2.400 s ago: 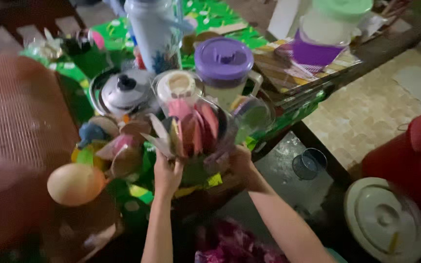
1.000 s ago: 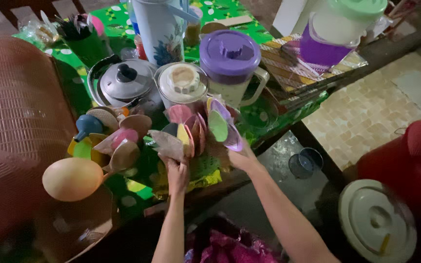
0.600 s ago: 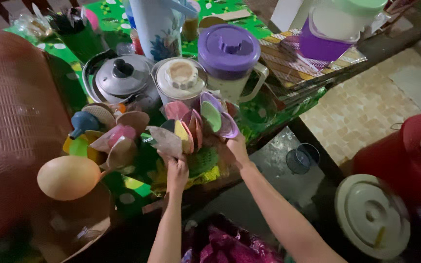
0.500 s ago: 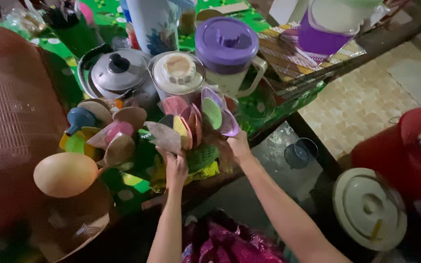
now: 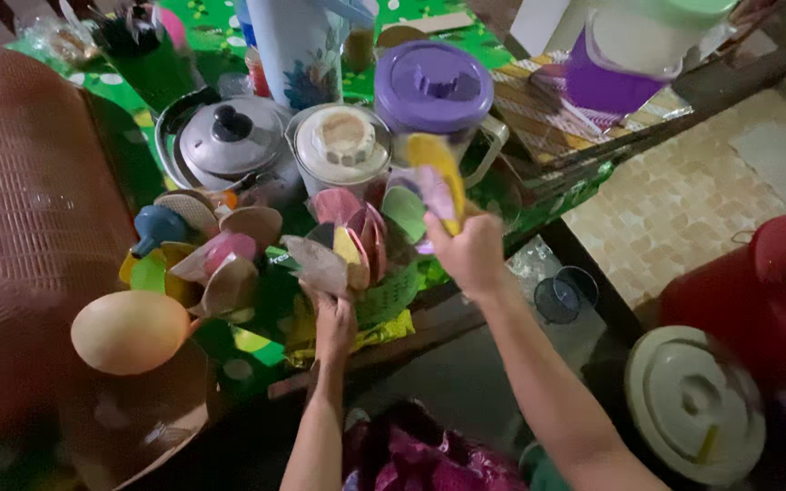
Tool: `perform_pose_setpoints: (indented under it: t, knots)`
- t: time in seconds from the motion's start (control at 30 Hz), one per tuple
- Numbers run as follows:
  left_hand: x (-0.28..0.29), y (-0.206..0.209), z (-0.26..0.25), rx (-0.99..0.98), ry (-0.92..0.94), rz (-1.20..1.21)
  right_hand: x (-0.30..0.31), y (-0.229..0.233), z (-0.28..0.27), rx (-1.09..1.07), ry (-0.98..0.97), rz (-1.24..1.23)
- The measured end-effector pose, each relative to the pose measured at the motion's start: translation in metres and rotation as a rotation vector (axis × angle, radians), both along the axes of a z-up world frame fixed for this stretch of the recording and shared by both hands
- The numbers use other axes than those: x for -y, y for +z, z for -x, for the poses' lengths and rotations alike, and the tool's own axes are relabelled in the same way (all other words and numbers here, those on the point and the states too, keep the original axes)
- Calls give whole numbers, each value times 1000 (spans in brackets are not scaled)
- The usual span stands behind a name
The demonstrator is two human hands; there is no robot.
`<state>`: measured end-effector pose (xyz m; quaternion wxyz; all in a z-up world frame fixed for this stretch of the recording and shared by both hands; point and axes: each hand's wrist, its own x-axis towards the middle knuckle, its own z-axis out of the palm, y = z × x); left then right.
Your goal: The person gathers various plastic and wooden spoons and ladles from a shelf, groups them together, and arranges them in different containers on a table.
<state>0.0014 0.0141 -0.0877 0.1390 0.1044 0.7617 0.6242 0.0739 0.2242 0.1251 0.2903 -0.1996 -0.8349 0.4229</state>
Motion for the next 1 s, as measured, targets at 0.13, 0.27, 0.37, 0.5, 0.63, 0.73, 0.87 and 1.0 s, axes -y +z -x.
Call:
perform_pose_setpoints:
  t: [0.13,0.27,0.37,0.5,0.63,0.73,0.87,1.0]
  knots:
    - [-3,-8,3,-141,-11,-43,2,-5,8,-93,1,-463]
    - [-3,4,-2,-152,37,29,0,-11,-4,70,27,97]
    - [-9,27,-3,-110,45,-19,-20,-30,-20,-250,48,139]
    - [-9,58,-10,-102,101,-111,-15,-42,-54,-633,-20,208]
    - [-9,53,-10,-40,51,-146,19,-37,-42,-390,69,229]
    - [-6,22,-3,-46,54,-134,34,-44,-28,-427,97,121]
    - [-7,-12,6,-146,37,-47,49,-57,-27,-341,-20,-364]
    - [-2,-6,-5,-130,9,-7,70,-70,-14,-393,277,-77]
